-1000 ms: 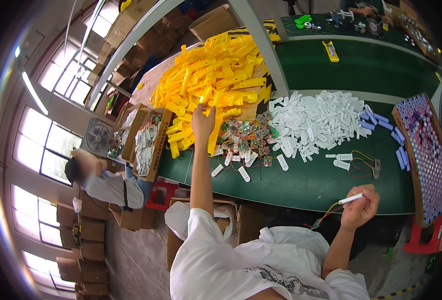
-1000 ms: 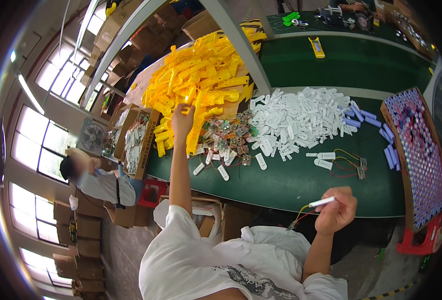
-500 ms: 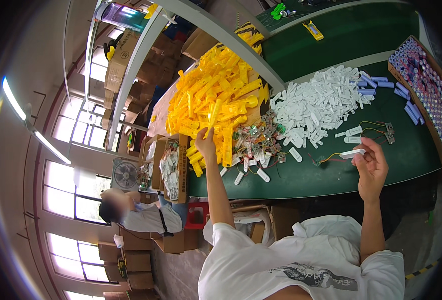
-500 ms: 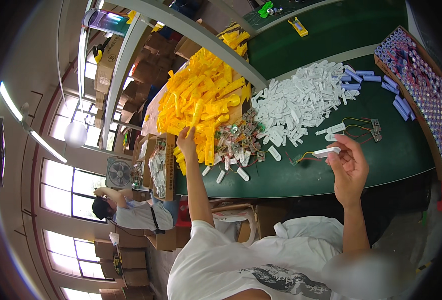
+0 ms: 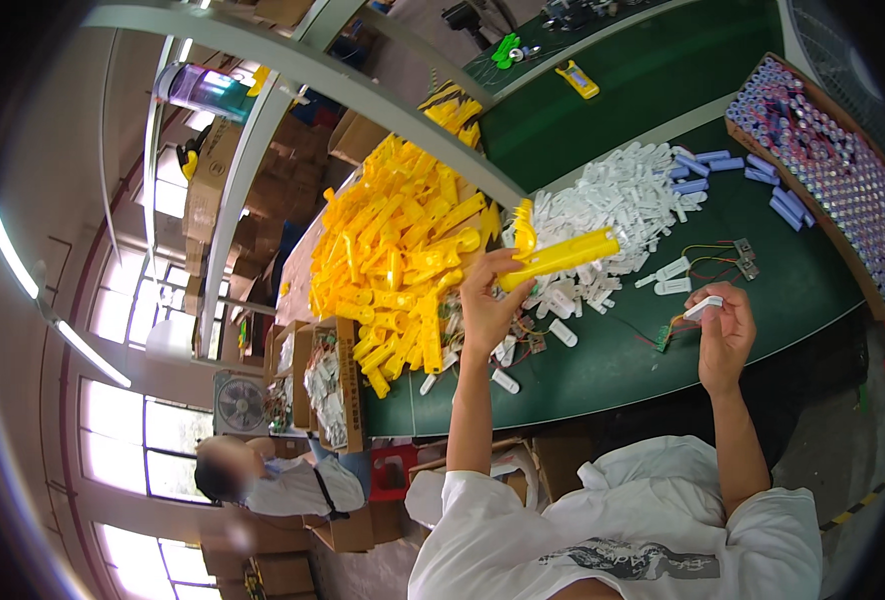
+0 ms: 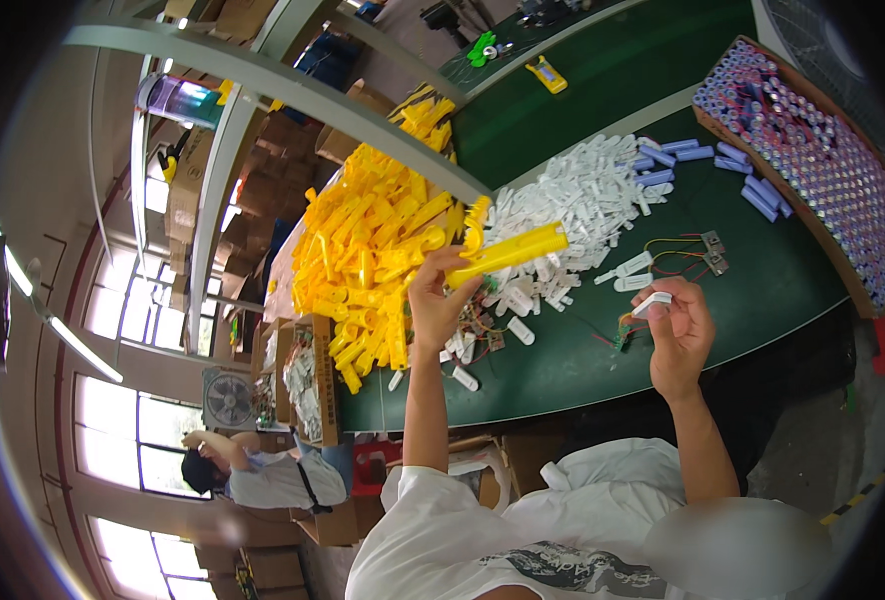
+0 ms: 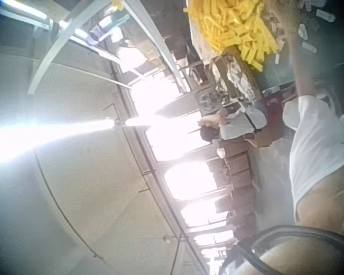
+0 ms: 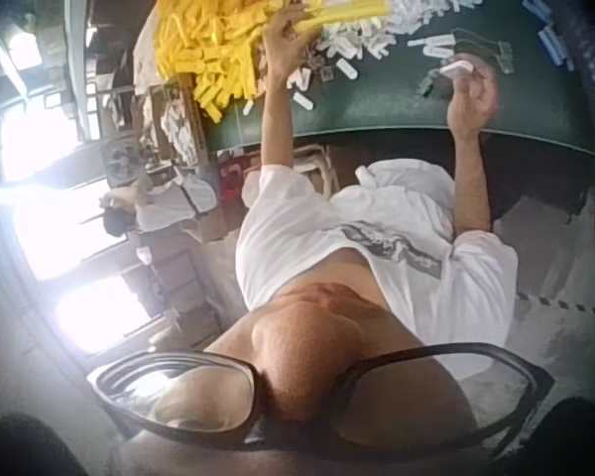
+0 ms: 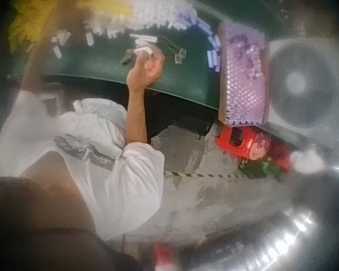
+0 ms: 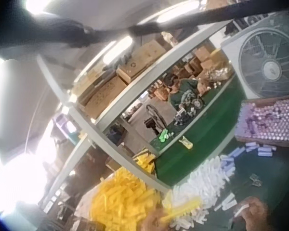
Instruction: Assembling internal components including PCB, battery, and wires into a yellow flashlight casing.
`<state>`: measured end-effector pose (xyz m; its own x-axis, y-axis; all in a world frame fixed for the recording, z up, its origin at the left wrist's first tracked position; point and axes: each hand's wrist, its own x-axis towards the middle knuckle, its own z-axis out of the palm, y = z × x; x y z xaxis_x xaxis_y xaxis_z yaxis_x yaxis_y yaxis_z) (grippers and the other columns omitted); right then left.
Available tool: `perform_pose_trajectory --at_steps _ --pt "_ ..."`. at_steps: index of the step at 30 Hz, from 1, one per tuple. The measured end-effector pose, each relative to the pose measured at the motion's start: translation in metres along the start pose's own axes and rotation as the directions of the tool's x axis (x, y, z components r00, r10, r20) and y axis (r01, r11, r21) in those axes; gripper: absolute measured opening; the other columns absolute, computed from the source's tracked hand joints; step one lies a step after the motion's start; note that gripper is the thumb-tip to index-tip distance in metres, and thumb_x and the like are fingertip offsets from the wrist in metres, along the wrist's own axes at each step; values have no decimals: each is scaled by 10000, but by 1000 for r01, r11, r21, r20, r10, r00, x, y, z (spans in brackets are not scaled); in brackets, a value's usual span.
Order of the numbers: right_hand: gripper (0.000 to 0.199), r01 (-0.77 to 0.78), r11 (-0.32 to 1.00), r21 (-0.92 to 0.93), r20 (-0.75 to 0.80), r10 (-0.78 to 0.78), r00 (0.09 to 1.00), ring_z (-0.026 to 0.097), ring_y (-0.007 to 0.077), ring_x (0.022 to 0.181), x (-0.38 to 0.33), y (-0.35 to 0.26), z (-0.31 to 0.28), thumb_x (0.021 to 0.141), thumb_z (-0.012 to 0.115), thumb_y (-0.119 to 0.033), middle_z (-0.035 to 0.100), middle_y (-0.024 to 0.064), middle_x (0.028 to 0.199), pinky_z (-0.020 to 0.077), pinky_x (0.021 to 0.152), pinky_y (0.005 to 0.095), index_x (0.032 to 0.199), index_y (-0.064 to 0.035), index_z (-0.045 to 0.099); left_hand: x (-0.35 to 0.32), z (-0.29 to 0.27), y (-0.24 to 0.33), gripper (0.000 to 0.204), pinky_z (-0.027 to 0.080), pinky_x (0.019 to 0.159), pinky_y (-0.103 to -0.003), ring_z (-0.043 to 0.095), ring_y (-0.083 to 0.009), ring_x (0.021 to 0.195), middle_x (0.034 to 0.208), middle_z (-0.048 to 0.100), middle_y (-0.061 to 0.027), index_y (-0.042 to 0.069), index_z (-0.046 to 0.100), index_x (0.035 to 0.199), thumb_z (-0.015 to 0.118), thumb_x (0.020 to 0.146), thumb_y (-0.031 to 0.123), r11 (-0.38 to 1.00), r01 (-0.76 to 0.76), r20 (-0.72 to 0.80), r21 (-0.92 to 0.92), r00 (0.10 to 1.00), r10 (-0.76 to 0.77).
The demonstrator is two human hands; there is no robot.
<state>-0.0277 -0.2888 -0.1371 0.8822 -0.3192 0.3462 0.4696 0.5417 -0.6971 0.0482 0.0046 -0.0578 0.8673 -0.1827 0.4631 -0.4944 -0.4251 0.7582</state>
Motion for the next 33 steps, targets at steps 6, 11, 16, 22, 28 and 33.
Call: perform_pose_trajectory --at_steps 6,11,16,22,28,33 --pt "198 -37 999 -30 -55 35 998 616 155 843 11 -7 -10 950 565 -93 576 99 964 578 638 283 1125 -5 539 4 27 1 325 493 750 -250 585 -161 975 1106 593 -93 9 623 1050 743 749 -16 979 136 -171 148 979 -110" --pt "214 -188 919 -347 128 245 961 613 111 816 14 0 -6 882 649 -43 622 75 998 513 706 227 1085 26 642 0 43 34 315 513 779 -268 571 -130 934 1082 585 -85 -9 579 1071 715 790 -49 997 71 -367 -16 927 -72" --pt "203 -34 791 -611 151 158 976 564 87 672 10 2 12 817 685 -12 609 58 751 426 594 224 1016 24 691 -18 64 63 250 485 657 -227 552 -108 781 1053 599 -114 1 537 1049 684 848 22 990 89 -441 -108 888 -128" --pt "287 -72 730 -680 77 168 983 580 169 591 11 6 4 811 694 -47 647 111 792 459 554 275 1095 -12 681 -42 80 67 225 459 574 -191 544 -79 705 1035 625 -129 -4 541 1034 673 875 85 997 28 -342 -67 938 -49" --pt "282 10 702 -712 196 185 963 617 198 617 15 -5 -2 830 685 -75 657 121 809 477 560 288 1105 -10 674 -44 90 62 301 486 766 -253 580 -149 882 1078 597 -145 0 506 1069 697 839 23 997 53 -434 -62 898 -75" --pt "215 12 690 -724 48 34 998 554 138 587 15 -4 5 828 700 -71 640 82 759 420 538 261 1026 12 695 -59 96 65 368 461 905 -303 574 -179 995 1098 582 -155 -7 496 1104 713 808 -20 969 86 -329 -232 931 -161"
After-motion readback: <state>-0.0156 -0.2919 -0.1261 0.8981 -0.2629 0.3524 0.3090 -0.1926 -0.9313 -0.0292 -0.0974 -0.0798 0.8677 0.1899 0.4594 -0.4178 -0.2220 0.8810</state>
